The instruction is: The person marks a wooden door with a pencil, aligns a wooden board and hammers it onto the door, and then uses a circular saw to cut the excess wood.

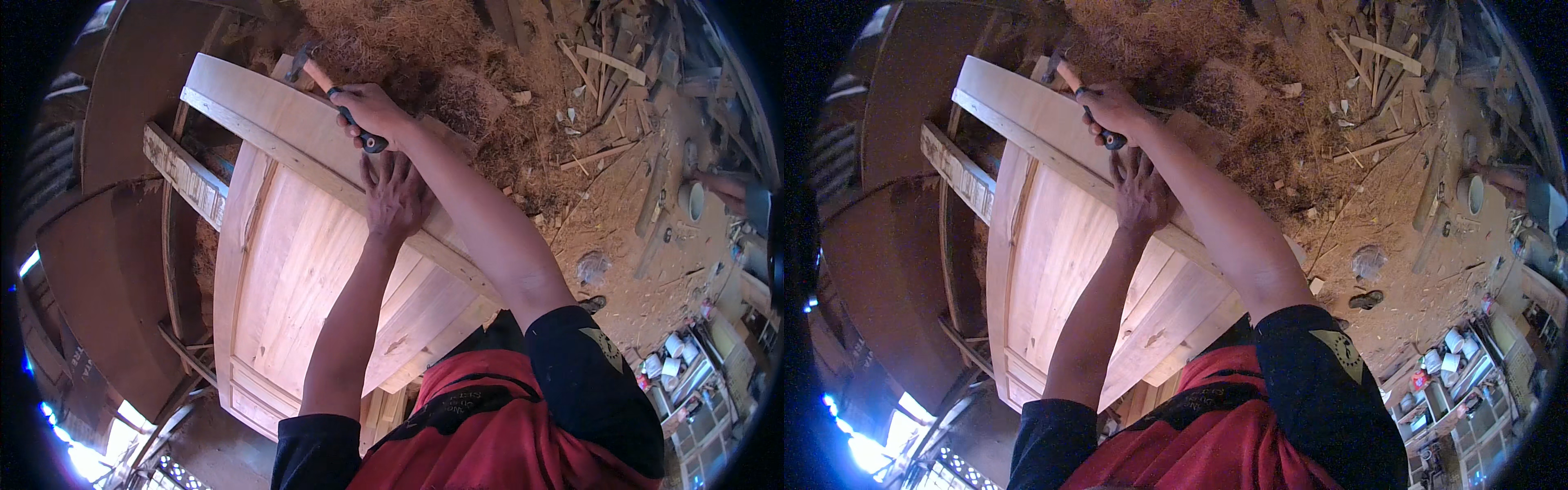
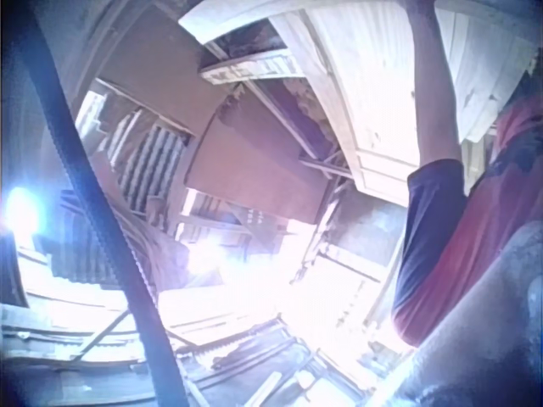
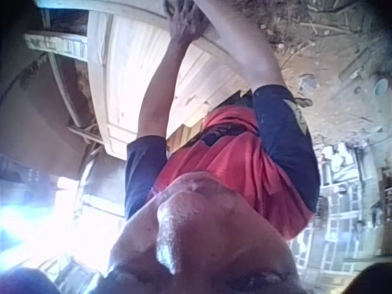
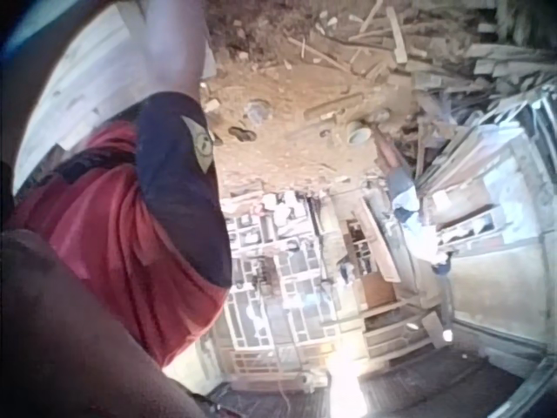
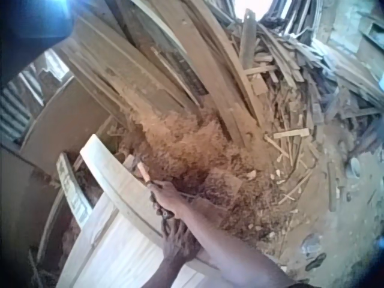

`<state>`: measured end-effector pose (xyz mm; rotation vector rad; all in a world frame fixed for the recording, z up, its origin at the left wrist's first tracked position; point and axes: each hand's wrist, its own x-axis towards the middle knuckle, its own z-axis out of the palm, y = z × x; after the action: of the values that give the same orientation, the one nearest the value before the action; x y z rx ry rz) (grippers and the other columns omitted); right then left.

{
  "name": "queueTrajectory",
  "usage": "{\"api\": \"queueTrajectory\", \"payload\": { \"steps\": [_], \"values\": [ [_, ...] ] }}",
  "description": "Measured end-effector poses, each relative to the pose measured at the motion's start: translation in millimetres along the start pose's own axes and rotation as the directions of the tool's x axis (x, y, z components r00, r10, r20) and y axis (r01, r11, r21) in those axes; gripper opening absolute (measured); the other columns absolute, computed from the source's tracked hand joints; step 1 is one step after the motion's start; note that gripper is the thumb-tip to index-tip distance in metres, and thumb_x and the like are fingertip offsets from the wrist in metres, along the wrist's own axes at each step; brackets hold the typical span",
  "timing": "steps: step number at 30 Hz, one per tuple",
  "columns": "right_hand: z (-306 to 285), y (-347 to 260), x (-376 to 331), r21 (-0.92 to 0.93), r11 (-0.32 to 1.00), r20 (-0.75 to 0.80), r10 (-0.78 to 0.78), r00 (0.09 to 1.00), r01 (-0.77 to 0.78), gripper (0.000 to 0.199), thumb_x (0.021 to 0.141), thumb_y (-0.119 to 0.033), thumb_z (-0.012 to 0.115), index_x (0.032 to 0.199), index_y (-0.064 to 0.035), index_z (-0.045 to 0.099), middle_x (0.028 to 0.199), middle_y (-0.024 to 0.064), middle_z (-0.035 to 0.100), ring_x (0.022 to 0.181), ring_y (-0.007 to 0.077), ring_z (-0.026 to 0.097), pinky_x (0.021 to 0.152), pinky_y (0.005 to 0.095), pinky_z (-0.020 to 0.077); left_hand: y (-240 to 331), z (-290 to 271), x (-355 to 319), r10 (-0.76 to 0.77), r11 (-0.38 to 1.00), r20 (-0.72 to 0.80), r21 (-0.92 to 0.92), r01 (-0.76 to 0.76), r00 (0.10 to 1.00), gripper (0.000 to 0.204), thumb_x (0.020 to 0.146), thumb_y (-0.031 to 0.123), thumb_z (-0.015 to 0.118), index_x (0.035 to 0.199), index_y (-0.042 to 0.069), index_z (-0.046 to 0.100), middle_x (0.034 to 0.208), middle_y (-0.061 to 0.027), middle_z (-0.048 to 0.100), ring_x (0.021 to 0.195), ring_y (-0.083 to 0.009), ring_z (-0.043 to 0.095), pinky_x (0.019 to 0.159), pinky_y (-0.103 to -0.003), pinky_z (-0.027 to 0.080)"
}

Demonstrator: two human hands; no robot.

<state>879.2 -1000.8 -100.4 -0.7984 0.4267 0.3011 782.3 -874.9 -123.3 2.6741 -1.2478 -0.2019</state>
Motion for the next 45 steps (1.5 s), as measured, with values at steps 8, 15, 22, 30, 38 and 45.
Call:
{"api": "queueTrajectory", "payload": {
  "steps": [8, 15, 22, 30, 38, 45],
  "values": [
    [-1, -13, -4, -0.323, 0.944, 0.027, -0.052, 0.998, 0.058, 0.025, 0.103, -0.026, 0.053, 0.116, -0.005, 0.057, 0.068, 0.0021, 0.055, 0.048, 0.0101, 0.051, 0.045, 0.0325, 0.0482, 2, 0, 3, -0.046, 0.998, -0.044, -0.04, 0.045, 0.998, 0.06, 0.094, 0.05, 0.054, 0.143, 0.016, 0.05, 0.148, -0.0119, 0.046, 0.145, -0.0373, 0.032, 0.117, -0.069, 0.011],
    [-2, 13, -26, -0.798, 0.232, 0.364, -0.55, 0.751, 0.557, 0.032, 0.099, -0.027, 0.058, 0.121, -0.0044, 0.058, 0.091, 0.0222, 0.071, 0.078, 0.0414, 0.07, 0.072, 0.0472, 0.056, -5, 0, -5, -0.06, 0.998, 0.057, -0.001, 0.06, 0.997, 0.064, 0.095, 0.051, 0.05, 0.15, 0.018, 0.043, 0.152, -0.0093, 0.045, 0.15, -0.0365, 0.024, 0.119, -0.068, 0.004],
    [9, 10, -84, -0.91, 0.197, 0.283, -0.346, 0.894, 0.365, 0.04, 0.1, -0.027, 0.06, 0.131, -0.0024, 0.055, 0.107, 0.021, 0.07, 0.099, 0.036, 0.07, 0.086, 0.0418, 0.0544, -14, 34, -11, -0.047, 0.999, -0.092, -0.009, 0.046, 0.995, 0.066, 0.093, 0.046, 0.053, 0.151, 0.018, 0.042, 0.162, -0.0142, 0.029, 0.153, -0.0316, 0.016, 0.121, -0.065, 0.001],
    [-94, 41, -297, -0.968, 0.208, 0.037, -0.436, 0.899, 0.141, 0.029, 0.095, -0.024, 0.066, 0.114, -0.0033, 0.059, 0.072, 0.0129, 0.059, 0.061, 0.0267, 0.063, 0.055, 0.0368, 0.0478, -4, 8, -4, -0.03, 0.997, 0.009, 0.071, 0.03, 0.999, 0.051, 0.098, 0.053, 0.049, 0.136, 0.02, 0.056, 0.151, -0.0036, 0.044, 0.153, -0.0279, 0.02, 0.12, -0.067, 0.008],
    [-113, 116, -445, -0.964, -0.021, -0.264, 0.225, 0.938, -0.266, 0.033, 0.083, -0.035, 0.075, 0.103, -0.0104, 0.068, 0.089, 0.0143, 0.071, 0.082, 0.0369, 0.07, 0.074, 0.0523, 0.0547, 0, 14, -5, -0.051, 0.991, 0.003, 0.123, 0.051, 0.999, 0.057, 0.099, 0.054, 0.047, 0.141, 0.016, 0.051, 0.154, -0.004, 0.043, 0.153, -0.0273, 0.021, 0.121, -0.064, 0.01],
    [-140, 157, -433, -0.993, -0.048, -0.104, -0.121, 0.987, -0.11, 0.028, 0.09, -0.032, 0.07, 0.105, -0.0101, 0.062, 0.081, 0.0108, 0.067, 0.069, 0.0333, 0.069, 0.06, 0.0467, 0.0549, 2, 16, -4, -0.05, 0.99, -0.025, 0.128, 0.053, 0.998, 0.059, 0.1, 0.053, 0.045, 0.145, 0.015, 0.049, 0.156, -0.0042, 0.041, 0.152, -0.0281, 0.021, 0.121, -0.063, 0.011]
  ]
}}
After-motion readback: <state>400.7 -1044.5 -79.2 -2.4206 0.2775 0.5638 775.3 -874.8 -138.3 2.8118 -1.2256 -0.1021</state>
